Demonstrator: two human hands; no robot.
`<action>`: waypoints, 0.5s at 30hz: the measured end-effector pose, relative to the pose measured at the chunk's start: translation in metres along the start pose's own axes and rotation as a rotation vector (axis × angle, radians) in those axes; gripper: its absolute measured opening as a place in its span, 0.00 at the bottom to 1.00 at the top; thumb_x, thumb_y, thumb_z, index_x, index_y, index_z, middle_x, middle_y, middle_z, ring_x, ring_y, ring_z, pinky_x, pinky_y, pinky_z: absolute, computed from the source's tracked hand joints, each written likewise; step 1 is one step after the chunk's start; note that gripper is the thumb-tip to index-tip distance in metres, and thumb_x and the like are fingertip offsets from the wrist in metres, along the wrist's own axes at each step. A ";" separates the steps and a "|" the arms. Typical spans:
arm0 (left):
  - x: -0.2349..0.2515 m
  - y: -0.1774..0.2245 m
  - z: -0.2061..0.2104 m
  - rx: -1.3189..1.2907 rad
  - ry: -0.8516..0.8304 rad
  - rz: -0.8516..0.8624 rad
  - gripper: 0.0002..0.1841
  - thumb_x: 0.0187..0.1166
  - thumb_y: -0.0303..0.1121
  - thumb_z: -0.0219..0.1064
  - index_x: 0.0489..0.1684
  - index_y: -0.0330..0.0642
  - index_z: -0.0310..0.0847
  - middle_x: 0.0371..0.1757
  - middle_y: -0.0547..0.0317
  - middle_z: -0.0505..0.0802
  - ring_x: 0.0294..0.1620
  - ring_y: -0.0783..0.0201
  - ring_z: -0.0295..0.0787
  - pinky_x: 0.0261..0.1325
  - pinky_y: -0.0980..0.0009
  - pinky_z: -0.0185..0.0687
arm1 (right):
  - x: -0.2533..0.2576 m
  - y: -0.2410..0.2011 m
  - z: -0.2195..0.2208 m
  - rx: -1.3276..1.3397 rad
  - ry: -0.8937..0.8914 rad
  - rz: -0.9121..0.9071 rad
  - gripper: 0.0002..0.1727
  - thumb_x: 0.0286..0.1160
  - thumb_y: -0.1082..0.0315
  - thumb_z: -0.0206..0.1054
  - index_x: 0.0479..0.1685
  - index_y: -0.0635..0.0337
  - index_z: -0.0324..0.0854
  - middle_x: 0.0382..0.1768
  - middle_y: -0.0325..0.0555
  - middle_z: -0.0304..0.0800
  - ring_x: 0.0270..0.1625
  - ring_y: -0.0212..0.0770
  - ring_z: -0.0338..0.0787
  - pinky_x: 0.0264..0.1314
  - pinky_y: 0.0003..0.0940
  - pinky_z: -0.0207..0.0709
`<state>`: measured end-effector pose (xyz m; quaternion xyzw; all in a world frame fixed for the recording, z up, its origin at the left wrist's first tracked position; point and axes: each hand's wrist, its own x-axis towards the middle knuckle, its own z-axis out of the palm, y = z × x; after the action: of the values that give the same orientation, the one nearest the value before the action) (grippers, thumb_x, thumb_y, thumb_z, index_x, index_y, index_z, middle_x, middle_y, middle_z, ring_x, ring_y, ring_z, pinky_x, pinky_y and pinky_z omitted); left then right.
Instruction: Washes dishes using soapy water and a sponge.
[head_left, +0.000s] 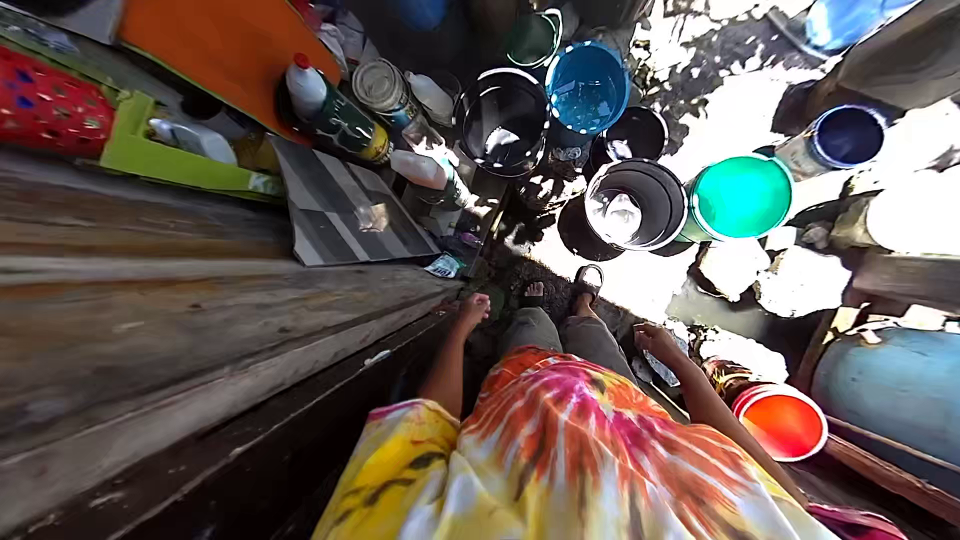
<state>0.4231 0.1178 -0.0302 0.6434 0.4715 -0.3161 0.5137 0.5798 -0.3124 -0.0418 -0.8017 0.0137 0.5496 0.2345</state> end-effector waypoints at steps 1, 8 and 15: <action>0.002 0.004 0.005 -0.006 0.000 -0.011 0.21 0.93 0.34 0.54 0.79 0.33 0.70 0.64 0.38 0.87 0.52 0.55 0.89 0.57 0.60 0.83 | 0.007 -0.002 -0.006 -0.009 -0.021 -0.010 0.22 0.93 0.66 0.52 0.77 0.70 0.74 0.65 0.71 0.85 0.64 0.62 0.88 0.72 0.57 0.76; 0.011 -0.007 0.059 0.004 -0.017 -0.168 0.21 0.92 0.34 0.55 0.79 0.33 0.71 0.63 0.38 0.89 0.54 0.53 0.91 0.58 0.57 0.85 | 0.060 0.006 -0.061 -0.119 -0.148 0.034 0.23 0.92 0.65 0.53 0.77 0.69 0.75 0.67 0.70 0.84 0.67 0.63 0.87 0.77 0.58 0.73; 0.022 0.020 0.099 0.056 -0.020 -0.232 0.21 0.93 0.33 0.56 0.78 0.32 0.72 0.69 0.34 0.86 0.61 0.47 0.89 0.64 0.53 0.84 | 0.119 0.010 -0.115 -0.163 -0.209 0.045 0.22 0.91 0.66 0.55 0.76 0.72 0.75 0.69 0.73 0.82 0.72 0.68 0.83 0.79 0.62 0.68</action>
<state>0.4575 0.0285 -0.0699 0.5953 0.5288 -0.3928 0.4600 0.7243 -0.3384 -0.1187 -0.7561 -0.0373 0.6344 0.1564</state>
